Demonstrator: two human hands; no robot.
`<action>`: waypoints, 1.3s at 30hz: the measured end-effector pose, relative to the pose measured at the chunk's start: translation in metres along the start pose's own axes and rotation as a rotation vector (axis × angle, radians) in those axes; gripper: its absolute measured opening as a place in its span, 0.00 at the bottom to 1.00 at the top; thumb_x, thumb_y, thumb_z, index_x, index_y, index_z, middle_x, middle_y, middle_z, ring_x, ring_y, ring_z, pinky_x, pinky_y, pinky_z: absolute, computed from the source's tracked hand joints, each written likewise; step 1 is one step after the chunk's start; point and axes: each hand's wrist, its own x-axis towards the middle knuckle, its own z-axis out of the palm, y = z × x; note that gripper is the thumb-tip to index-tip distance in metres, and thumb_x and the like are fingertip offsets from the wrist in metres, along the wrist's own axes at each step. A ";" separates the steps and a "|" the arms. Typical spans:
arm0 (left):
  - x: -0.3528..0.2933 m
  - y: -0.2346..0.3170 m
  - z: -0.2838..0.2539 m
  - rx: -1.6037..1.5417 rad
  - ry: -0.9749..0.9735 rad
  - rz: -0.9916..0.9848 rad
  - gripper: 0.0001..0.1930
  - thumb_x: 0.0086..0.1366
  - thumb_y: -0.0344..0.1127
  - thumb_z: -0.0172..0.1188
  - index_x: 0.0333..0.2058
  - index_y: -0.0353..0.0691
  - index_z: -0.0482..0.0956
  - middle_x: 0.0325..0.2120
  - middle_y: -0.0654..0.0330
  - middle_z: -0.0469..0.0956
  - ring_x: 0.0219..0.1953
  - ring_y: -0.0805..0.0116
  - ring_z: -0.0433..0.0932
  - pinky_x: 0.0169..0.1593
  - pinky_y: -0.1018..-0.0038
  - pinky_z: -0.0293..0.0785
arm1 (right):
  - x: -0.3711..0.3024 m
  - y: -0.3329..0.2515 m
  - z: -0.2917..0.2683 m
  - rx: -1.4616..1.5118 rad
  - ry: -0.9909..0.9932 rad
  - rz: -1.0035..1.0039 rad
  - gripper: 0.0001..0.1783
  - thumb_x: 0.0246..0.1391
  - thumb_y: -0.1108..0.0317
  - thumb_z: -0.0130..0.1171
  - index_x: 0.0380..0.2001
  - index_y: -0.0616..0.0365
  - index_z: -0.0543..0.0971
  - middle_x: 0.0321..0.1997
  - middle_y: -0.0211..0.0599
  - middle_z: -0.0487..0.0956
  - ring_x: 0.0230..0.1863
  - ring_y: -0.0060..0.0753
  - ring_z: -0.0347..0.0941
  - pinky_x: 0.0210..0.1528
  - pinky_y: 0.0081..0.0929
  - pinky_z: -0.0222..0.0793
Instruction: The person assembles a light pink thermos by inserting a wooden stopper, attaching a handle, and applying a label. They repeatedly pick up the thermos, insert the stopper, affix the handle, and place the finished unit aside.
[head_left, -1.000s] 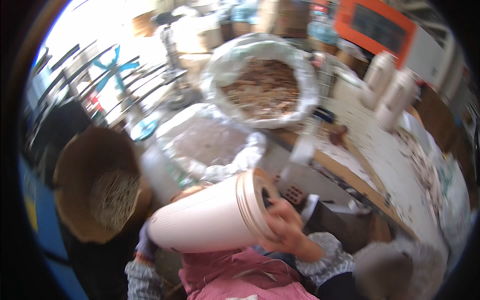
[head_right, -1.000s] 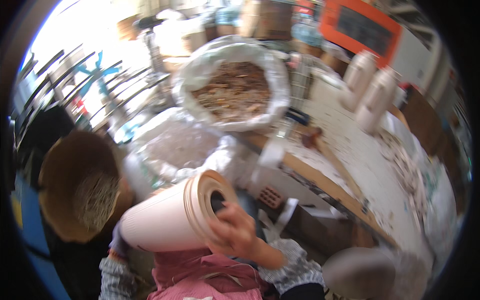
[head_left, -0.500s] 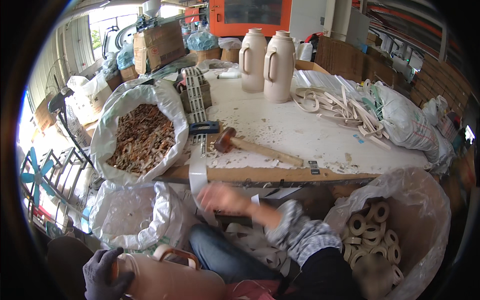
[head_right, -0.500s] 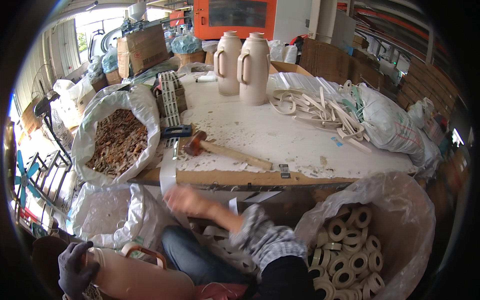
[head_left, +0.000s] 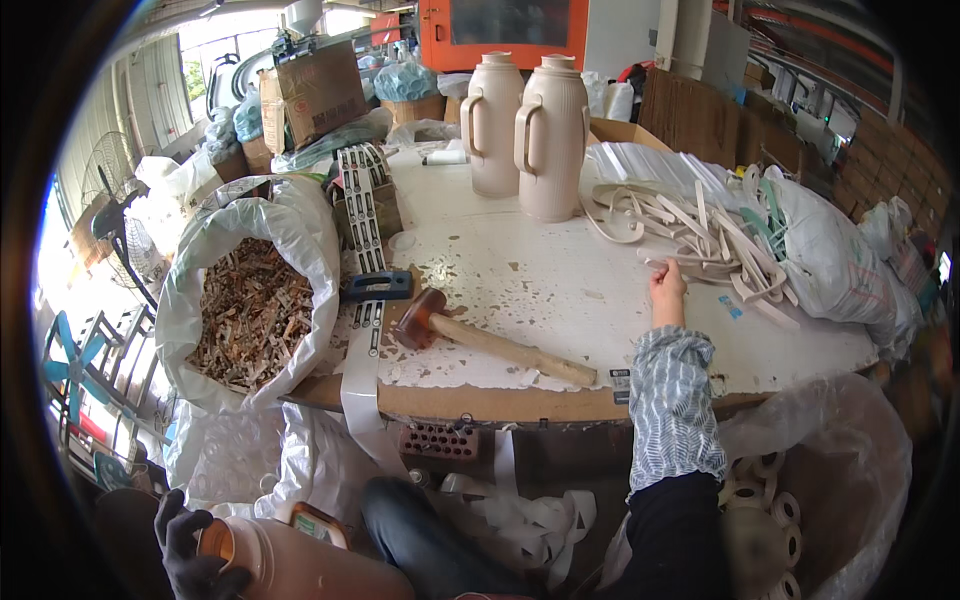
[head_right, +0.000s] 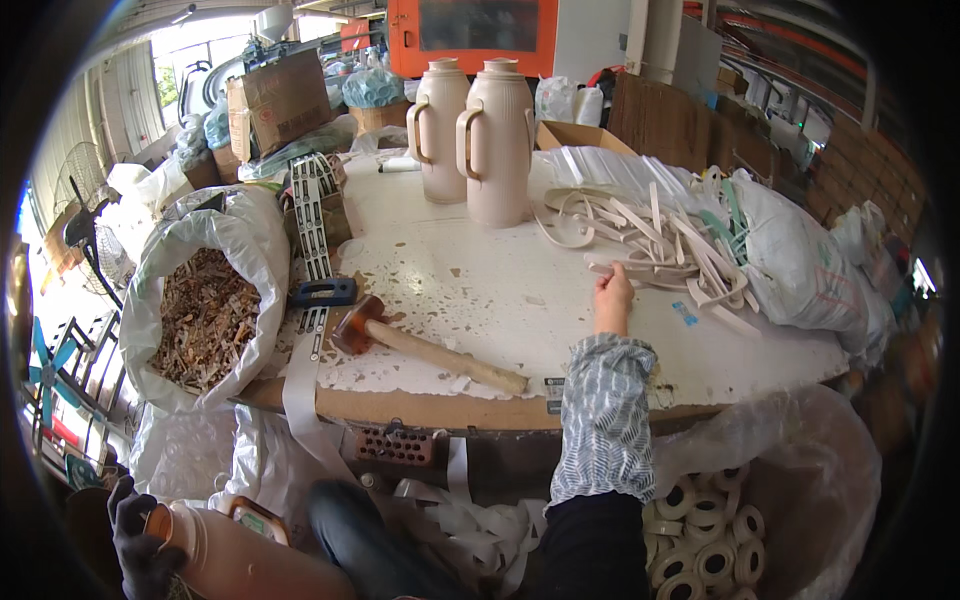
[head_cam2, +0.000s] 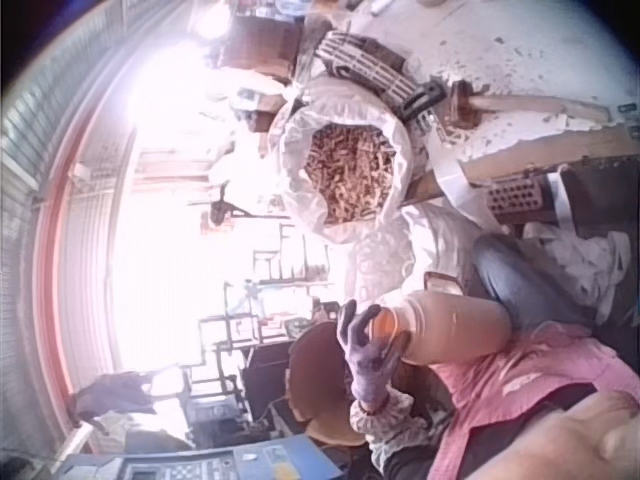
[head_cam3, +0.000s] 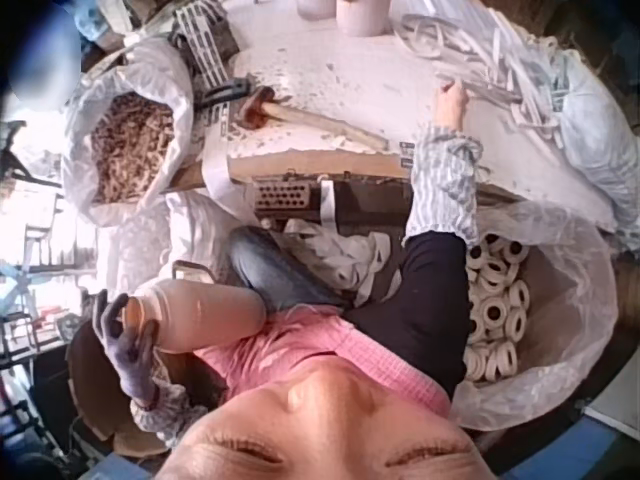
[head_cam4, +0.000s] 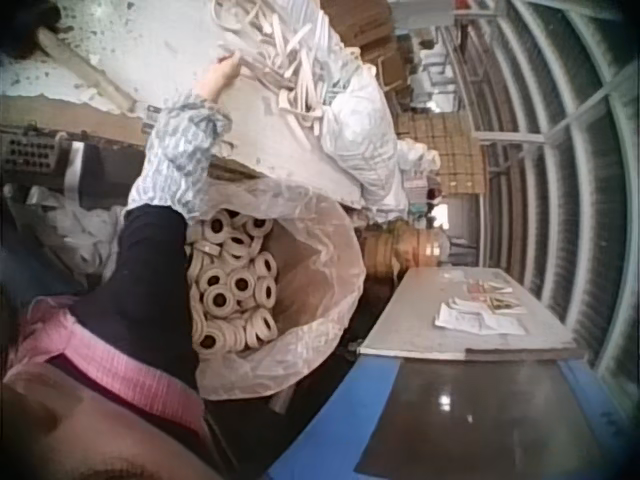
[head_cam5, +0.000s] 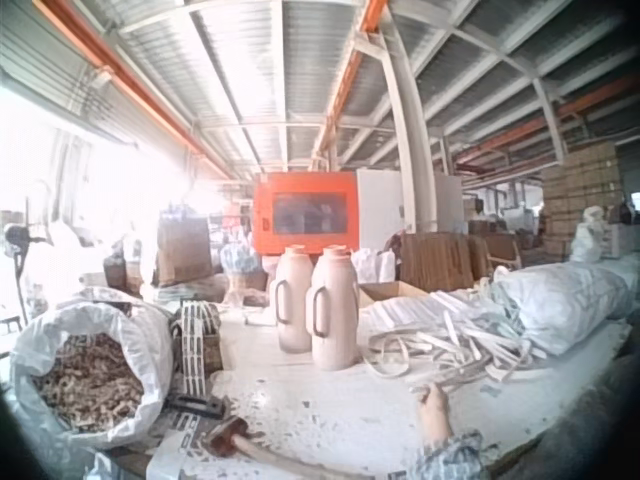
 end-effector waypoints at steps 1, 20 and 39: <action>0.000 0.002 0.002 -0.006 0.027 0.053 0.08 0.49 0.22 0.67 0.29 0.35 0.77 0.49 0.48 0.75 0.60 0.42 0.64 0.59 0.53 0.62 | -0.007 0.004 0.003 0.020 -0.007 -0.016 0.12 0.50 0.69 0.68 0.26 0.57 0.73 0.19 0.27 0.68 0.19 0.18 0.64 0.18 0.17 0.59; 0.012 0.012 0.064 -0.154 0.165 0.114 0.34 0.55 0.30 0.65 0.61 0.38 0.64 0.51 0.48 0.72 0.49 0.56 0.77 0.46 0.66 0.78 | -0.590 0.072 0.041 -0.716 -1.635 -0.406 0.15 0.55 0.65 0.62 0.39 0.67 0.76 0.40 0.42 0.77 0.41 0.40 0.74 0.45 0.37 0.69; -0.178 0.007 0.055 -1.434 0.440 -0.895 0.26 0.66 0.50 0.52 0.51 0.31 0.70 0.09 0.71 0.61 0.08 0.83 0.54 0.12 0.84 0.50 | -0.670 0.085 -0.028 -0.315 -1.508 0.846 0.15 0.68 0.62 0.47 0.50 0.62 0.68 0.20 0.22 0.66 0.18 0.09 0.55 0.20 0.11 0.51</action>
